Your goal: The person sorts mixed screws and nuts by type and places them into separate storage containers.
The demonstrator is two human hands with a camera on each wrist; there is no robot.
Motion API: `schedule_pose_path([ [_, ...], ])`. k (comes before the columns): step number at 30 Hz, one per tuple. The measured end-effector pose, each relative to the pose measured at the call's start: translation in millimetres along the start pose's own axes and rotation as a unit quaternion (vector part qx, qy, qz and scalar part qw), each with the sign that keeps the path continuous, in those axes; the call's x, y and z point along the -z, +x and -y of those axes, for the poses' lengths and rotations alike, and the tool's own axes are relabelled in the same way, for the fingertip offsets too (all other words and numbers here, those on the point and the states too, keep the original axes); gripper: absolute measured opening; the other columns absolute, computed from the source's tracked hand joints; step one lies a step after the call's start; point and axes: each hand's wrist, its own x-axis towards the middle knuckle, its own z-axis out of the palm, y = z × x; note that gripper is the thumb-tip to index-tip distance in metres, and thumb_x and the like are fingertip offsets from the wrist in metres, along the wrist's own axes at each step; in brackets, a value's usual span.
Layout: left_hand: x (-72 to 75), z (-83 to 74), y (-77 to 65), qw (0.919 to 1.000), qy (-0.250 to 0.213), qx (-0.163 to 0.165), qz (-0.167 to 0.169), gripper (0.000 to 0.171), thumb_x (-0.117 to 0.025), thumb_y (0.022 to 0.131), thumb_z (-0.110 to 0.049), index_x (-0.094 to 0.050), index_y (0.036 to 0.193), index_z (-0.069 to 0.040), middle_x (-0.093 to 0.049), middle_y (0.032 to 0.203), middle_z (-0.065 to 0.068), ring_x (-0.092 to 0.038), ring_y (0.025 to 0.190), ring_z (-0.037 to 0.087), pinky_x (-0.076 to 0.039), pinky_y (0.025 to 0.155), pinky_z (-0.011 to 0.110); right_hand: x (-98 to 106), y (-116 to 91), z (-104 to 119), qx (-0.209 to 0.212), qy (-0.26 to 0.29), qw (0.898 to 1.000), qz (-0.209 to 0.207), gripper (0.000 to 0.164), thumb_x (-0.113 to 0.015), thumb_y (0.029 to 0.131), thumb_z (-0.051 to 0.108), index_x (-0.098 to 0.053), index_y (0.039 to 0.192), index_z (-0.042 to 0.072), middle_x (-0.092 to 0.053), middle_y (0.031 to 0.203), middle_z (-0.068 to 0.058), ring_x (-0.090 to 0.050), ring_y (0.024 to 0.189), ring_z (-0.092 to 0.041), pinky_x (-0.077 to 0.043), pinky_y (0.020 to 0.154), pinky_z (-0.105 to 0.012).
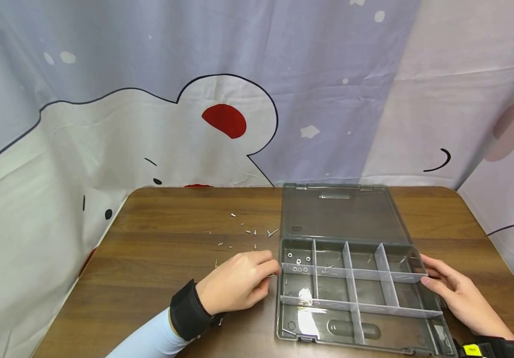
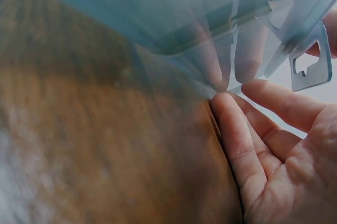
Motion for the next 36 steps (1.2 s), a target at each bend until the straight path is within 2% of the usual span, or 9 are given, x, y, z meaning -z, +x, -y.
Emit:
schedule_pose_path([
  [6, 7.0, -18.9, 2.9, 0.9981, -0.027, -0.051, -0.023, 0.02, -0.067, 0.082, -0.003, -0.064, 0.097, -0.014, -0.051, 0.083, -0.008, -0.047, 0.07, 0.002, -0.045, 0.065, 0.015, 0, 0, 1, 0.002, -0.005, 1.0, -0.003, 0.055, -0.052, 0.105, 0.002, -0.034, 0.156, -0.006, -0.035, 0.136, 0.045, -0.038, 0.115, 0.029, -0.038, 0.081, 0.002],
  [9, 9.2, -28.7, 3.9, 0.9966, -0.028, -0.074, -0.021, 0.019, -0.066, 0.084, -0.003, -0.064, 0.098, -0.016, -0.049, 0.085, -0.009, -0.045, 0.072, 0.001, -0.042, 0.067, 0.013, 0, 0, 1, 0.002, -0.008, 1.0, -0.002, 0.055, -0.052, 0.105, 0.002, -0.034, 0.156, -0.006, -0.035, 0.136, 0.045, -0.038, 0.116, 0.028, -0.038, 0.081, 0.002],
  [14, 8.7, -42.7, 4.5, 0.9944, -0.023, -0.102, -0.01, 0.017, -0.066, 0.088, -0.009, -0.066, 0.102, -0.018, -0.055, 0.091, -0.01, -0.05, 0.077, 0.001, -0.046, 0.074, 0.01, 0, 0, 2, 0.001, -0.009, 1.0, -0.004, 0.055, -0.052, 0.105, 0.002, -0.034, 0.157, -0.005, -0.035, 0.136, 0.045, -0.038, 0.115, 0.028, -0.038, 0.08, 0.001],
  [19, 5.6, -50.3, 4.1, 0.9931, -0.021, -0.115, 0.0, 0.018, -0.067, 0.09, -0.012, -0.067, 0.107, -0.018, -0.056, 0.092, -0.009, -0.051, 0.078, 0.002, -0.048, 0.076, 0.01, 0, 0, 2, -0.002, -0.009, 1.0, -0.006, 0.055, -0.053, 0.105, 0.002, -0.035, 0.157, -0.004, -0.036, 0.136, 0.045, -0.039, 0.114, 0.027, -0.039, 0.079, 0.0],
  [26, 4.5, -53.4, 4.8, 0.9916, -0.005, -0.129, -0.007, 0.015, -0.064, 0.091, -0.011, -0.067, 0.104, -0.019, -0.053, 0.09, -0.01, -0.05, 0.077, 0.002, -0.048, 0.075, 0.01, 0, 1, 2, 0.003, -0.005, 1.0, -0.01, 0.055, -0.053, 0.104, 0.001, -0.036, 0.156, -0.005, -0.037, 0.136, 0.045, -0.041, 0.114, 0.026, -0.039, 0.08, 0.0],
  [36, 2.0, -54.5, 4.7, 0.9913, -0.007, -0.131, -0.003, 0.015, -0.066, 0.09, -0.013, -0.066, 0.104, -0.019, -0.052, 0.089, -0.01, -0.048, 0.077, 0.002, -0.046, 0.072, 0.012, 0, 1, 2, 0.003, -0.005, 1.0, -0.007, 0.055, -0.053, 0.105, 0.001, -0.035, 0.157, -0.005, -0.037, 0.137, 0.045, -0.039, 0.115, 0.028, -0.039, 0.081, 0.001],
])
